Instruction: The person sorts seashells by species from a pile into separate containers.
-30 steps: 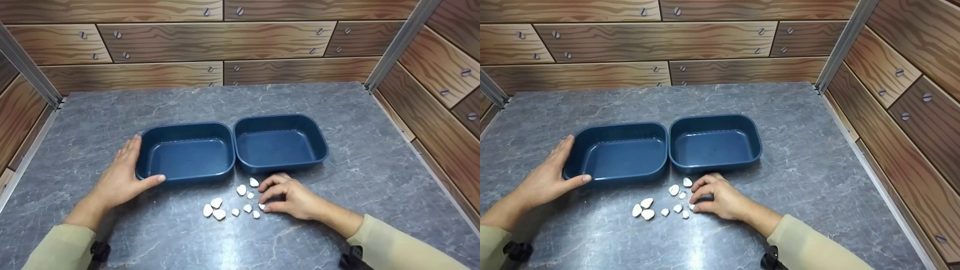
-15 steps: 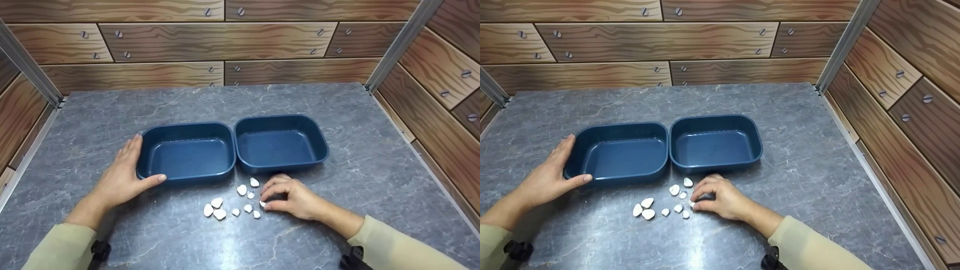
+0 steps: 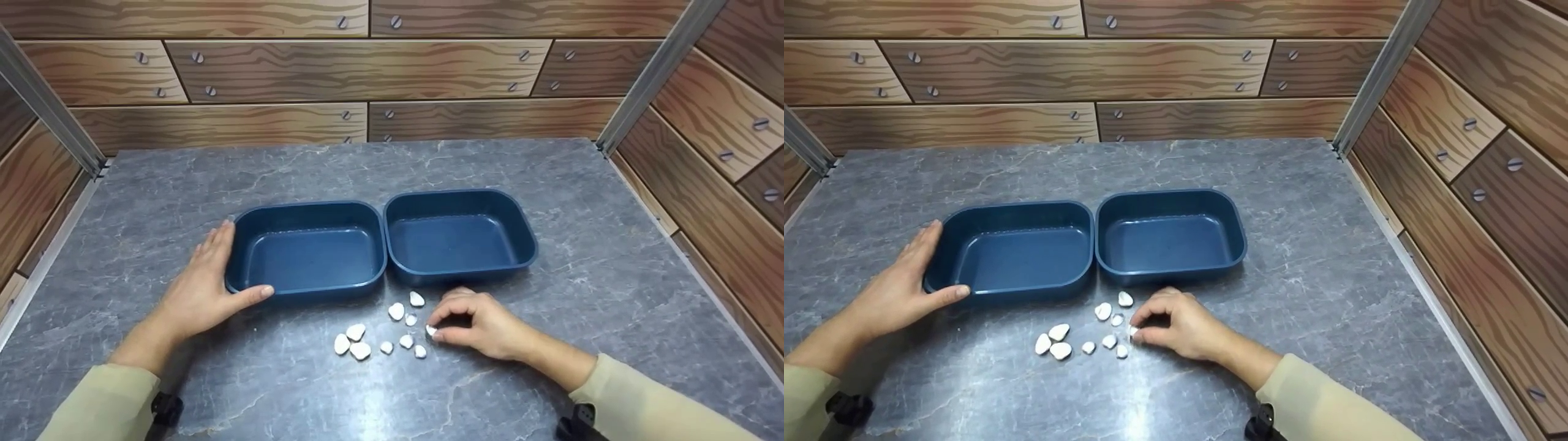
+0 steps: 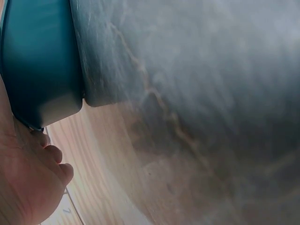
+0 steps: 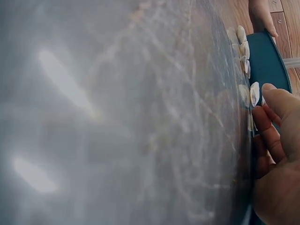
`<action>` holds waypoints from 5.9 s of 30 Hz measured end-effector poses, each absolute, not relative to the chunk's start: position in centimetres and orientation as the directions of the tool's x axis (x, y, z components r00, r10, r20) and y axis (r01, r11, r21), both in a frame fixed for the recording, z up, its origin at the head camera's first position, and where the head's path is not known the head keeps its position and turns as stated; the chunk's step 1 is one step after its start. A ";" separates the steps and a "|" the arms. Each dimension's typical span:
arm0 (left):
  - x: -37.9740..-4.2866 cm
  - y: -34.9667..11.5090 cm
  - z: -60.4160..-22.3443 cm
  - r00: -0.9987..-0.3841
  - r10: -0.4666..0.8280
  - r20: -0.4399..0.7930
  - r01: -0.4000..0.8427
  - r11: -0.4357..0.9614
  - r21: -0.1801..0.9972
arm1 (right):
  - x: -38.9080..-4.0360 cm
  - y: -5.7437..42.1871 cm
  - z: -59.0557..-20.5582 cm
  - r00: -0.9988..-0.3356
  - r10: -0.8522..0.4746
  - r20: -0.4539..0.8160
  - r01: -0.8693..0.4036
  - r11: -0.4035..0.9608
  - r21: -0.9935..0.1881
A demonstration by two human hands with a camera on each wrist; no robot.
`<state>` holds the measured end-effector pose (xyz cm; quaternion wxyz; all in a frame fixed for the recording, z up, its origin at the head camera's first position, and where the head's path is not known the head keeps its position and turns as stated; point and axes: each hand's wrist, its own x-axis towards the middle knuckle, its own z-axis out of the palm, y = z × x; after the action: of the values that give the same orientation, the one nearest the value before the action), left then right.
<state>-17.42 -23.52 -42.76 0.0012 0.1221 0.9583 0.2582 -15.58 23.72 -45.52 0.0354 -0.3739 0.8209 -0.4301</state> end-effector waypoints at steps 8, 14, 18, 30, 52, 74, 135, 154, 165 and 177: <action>-17.5 -23.2 -43.1 -0.969 0.239 0.058 0.236 0.836 0.495 | -15.9 22.9 -42.2 -0.617 -0.682 0.392 -0.719 0.285 -0.634; -17.5 -23.3 -43.2 -0.970 0.234 0.057 0.231 0.838 0.494 | -18.0 20.8 -38.8 -0.569 -0.703 0.426 -0.772 0.279 -0.571; -17.5 -23.4 -43.2 -0.970 0.235 0.059 0.233 0.837 0.495 | -19.9 18.7 -37.3 -0.551 -0.703 0.450 -0.801 0.295 -0.520; -17.5 -23.4 -43.0 -0.968 0.240 0.071 0.244 0.837 0.490 | -24.0 11.6 -37.0 -0.559 -0.710 0.429 -0.804 0.338 -0.489; -17.6 -23.4 -42.8 -0.973 0.222 0.057 0.220 0.834 0.506 | -26.8 5.6 -38.7 -0.671 -0.711 0.209 -0.704 0.522 -0.482; -17.6 -23.4 -42.9 -0.976 0.211 0.043 0.204 0.840 0.504 | -26.0 7.5 -37.5 -0.665 -0.683 0.302 -0.707 0.444 -0.551; -17.4 -23.5 -42.9 -0.971 0.232 0.051 0.226 0.835 0.502 | -14.9 22.9 -45.7 -0.674 -0.728 0.129 -0.569 0.399 -0.719; -17.4 -23.5 -43.1 -0.971 0.233 0.060 0.231 0.831 0.506 | -14.9 22.7 -46.0 -0.644 -0.746 0.168 -0.629 0.392 -0.671; -17.4 -23.5 -43.0 -0.972 0.230 0.056 0.226 0.829 0.512 | -14.8 22.6 -45.9 -0.645 -0.751 0.142 -0.625 0.411 -0.663; -17.2 -23.4 -42.7 -0.973 0.225 0.057 0.222 0.834 0.505 | -14.9 22.6 -45.9 -0.630 -0.758 0.170 -0.646 0.390 -0.656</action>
<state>-17.23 -23.41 -42.68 0.0024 0.1166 0.9576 0.2635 -14.88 22.64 -45.92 0.0788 -0.4230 0.8300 -0.3550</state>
